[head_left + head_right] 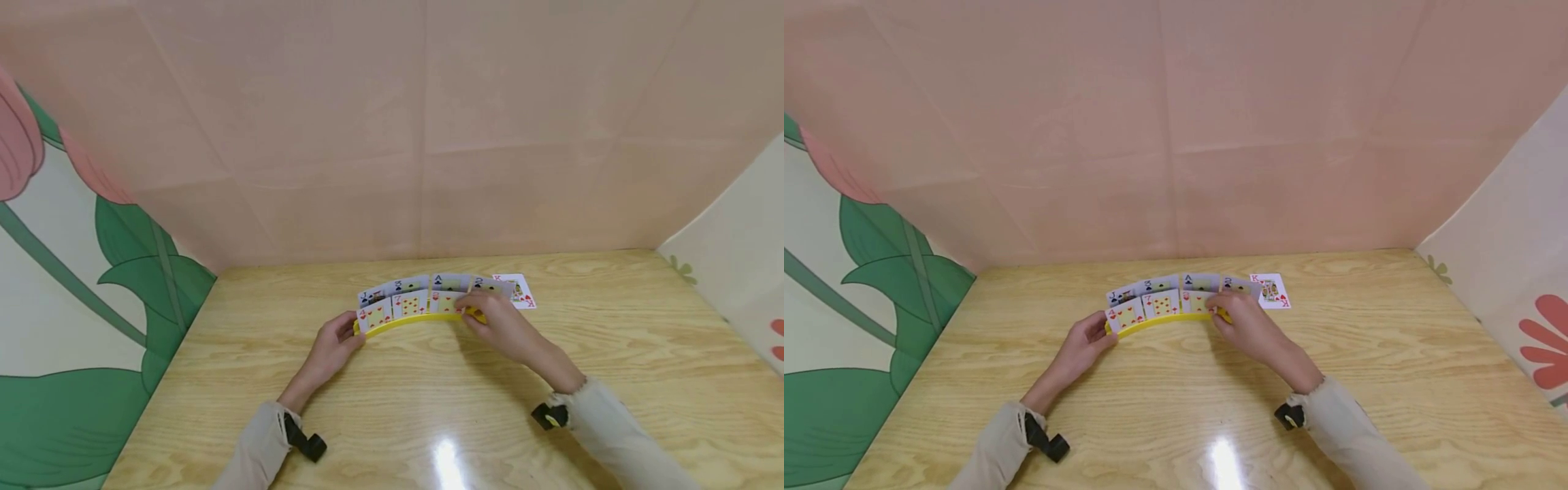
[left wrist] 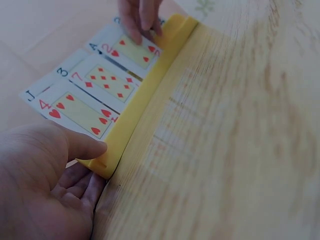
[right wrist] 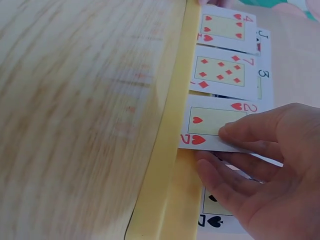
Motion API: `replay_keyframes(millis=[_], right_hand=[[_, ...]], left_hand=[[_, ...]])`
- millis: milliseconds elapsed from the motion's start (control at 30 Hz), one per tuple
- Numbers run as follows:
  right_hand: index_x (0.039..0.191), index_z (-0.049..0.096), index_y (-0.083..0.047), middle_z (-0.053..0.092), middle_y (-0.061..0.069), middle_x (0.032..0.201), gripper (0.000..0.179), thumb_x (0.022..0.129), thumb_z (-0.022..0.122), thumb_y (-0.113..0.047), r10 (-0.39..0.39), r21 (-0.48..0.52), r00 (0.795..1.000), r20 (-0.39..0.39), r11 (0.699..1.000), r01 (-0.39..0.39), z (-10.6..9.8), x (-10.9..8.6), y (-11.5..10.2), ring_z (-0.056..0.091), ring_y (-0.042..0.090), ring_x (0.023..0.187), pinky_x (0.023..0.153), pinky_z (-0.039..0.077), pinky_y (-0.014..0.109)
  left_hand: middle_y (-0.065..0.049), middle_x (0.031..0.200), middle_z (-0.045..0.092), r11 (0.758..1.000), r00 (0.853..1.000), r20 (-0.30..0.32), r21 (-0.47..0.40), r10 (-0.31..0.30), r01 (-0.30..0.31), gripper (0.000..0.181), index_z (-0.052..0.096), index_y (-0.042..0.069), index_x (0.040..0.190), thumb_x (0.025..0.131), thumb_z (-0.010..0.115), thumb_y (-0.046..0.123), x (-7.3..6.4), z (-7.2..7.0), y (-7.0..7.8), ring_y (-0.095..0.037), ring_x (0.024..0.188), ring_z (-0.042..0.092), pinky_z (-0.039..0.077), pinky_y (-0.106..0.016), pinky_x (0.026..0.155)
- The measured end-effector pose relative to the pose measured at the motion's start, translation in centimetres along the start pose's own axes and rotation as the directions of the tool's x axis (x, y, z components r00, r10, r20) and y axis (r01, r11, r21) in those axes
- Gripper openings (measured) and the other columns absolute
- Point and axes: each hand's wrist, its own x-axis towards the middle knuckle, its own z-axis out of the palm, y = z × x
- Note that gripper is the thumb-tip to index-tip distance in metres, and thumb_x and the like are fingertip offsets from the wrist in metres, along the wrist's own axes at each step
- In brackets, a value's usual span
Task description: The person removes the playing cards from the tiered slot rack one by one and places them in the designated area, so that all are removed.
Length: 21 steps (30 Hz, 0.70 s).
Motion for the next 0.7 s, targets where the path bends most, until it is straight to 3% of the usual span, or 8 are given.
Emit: replay_keyframes(millis=[267, 533, 700], right_hand=[[0.093, 0.075, 0.000, 0.073, 0.009, 0.094, 0.019, 0.081, 0.068, 0.012, -0.051, -0.089, 0.996, -0.072, 0.995, 0.045, -0.5, 0.1, -0.6, 0.067, 0.025, 0.089, 0.075, 0.058, 0.040], [0.091, 0.075, -0.003, 0.073, 0.006, 0.092, 0.019, 0.081, 0.069, 0.012, -0.071, -0.083, 0.988, -0.140, 0.995, 0.060, -1.9, 0.3, -1.6, 0.069, 0.025, 0.090, 0.093, 0.052, 0.050], [0.093, 0.075, -0.005, 0.073, 0.003, 0.093, 0.020, 0.083, 0.069, 0.011, -0.077, -0.067, 0.983, -0.165, 0.996, 0.066, -2.5, 0.2, -2.3, 0.068, 0.018, 0.084, 0.075, 0.058, 0.041]], left_hand=[[-0.012, 0.126, 0.064, 1.000, 0.999, 0.031, 0.014, 0.008, -0.008, 0.033, 0.062, 0.003, 0.128, 0.095, 0.063, -0.001, 0.1, -0.3, -0.3, -0.023, 0.115, 0.061, 0.052, -0.037, 0.097], [-0.009, 0.125, 0.064, 1.000, 0.999, 0.035, 0.005, 0.001, -0.001, 0.033, 0.063, 0.006, 0.127, 0.095, 0.064, 0.001, 0.2, -0.2, -0.5, -0.021, 0.115, 0.061, 0.052, -0.033, 0.097], [-0.011, 0.126, 0.063, 1.000, 0.999, 0.037, 0.015, 0.018, -0.019, 0.033, 0.062, 0.003, 0.128, 0.095, 0.063, 0.000, 0.1, -0.3, -0.5, -0.023, 0.116, 0.061, 0.052, -0.036, 0.098]])
